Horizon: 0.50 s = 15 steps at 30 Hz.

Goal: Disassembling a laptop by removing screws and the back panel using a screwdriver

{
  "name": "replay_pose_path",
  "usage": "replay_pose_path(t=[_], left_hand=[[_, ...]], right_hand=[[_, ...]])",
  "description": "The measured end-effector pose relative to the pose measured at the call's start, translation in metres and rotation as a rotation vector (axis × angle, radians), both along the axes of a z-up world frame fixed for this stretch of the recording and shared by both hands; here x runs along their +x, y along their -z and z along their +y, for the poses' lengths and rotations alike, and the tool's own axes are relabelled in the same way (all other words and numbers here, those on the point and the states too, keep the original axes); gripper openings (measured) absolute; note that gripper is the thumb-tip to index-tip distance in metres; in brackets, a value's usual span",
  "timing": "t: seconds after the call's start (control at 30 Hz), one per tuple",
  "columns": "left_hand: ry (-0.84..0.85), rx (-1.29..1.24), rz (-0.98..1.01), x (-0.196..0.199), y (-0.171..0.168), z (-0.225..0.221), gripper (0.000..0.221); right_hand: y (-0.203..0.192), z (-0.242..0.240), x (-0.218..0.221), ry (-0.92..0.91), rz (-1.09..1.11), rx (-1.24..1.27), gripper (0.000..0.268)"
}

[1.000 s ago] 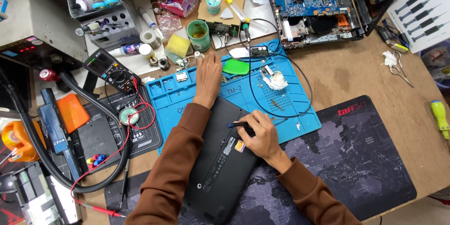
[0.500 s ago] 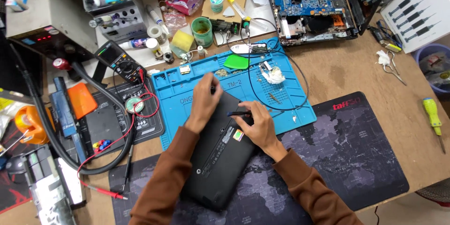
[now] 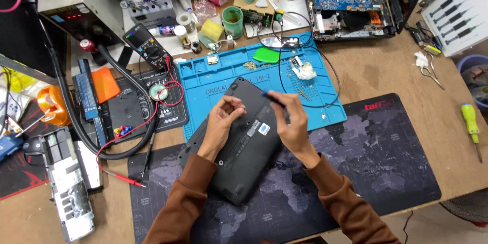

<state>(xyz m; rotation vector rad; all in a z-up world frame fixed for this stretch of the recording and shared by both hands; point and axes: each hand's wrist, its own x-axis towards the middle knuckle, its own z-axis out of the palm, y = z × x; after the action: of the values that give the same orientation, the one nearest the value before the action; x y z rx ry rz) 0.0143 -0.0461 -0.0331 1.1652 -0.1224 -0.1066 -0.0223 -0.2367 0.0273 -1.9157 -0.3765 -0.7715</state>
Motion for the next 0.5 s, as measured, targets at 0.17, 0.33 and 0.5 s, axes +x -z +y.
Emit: replay_pose_path(t=[0.17,0.33,0.5], left_hand=[[0.004,-0.072,0.021,-0.001,-0.002,0.001,0.025],[-0.016,-0.131,0.036,-0.002,0.003,0.002,0.022],[-0.021,-0.174,0.033,-0.002,0.005,0.002,0.021]], right_hand=[[-0.053,0.000,-0.017,0.016,0.078,0.284,0.017],[-0.061,0.004,-0.015,-0.088,0.150,0.493,0.014],[-0.052,0.010,-0.010,-0.093,0.162,0.551,0.014]])
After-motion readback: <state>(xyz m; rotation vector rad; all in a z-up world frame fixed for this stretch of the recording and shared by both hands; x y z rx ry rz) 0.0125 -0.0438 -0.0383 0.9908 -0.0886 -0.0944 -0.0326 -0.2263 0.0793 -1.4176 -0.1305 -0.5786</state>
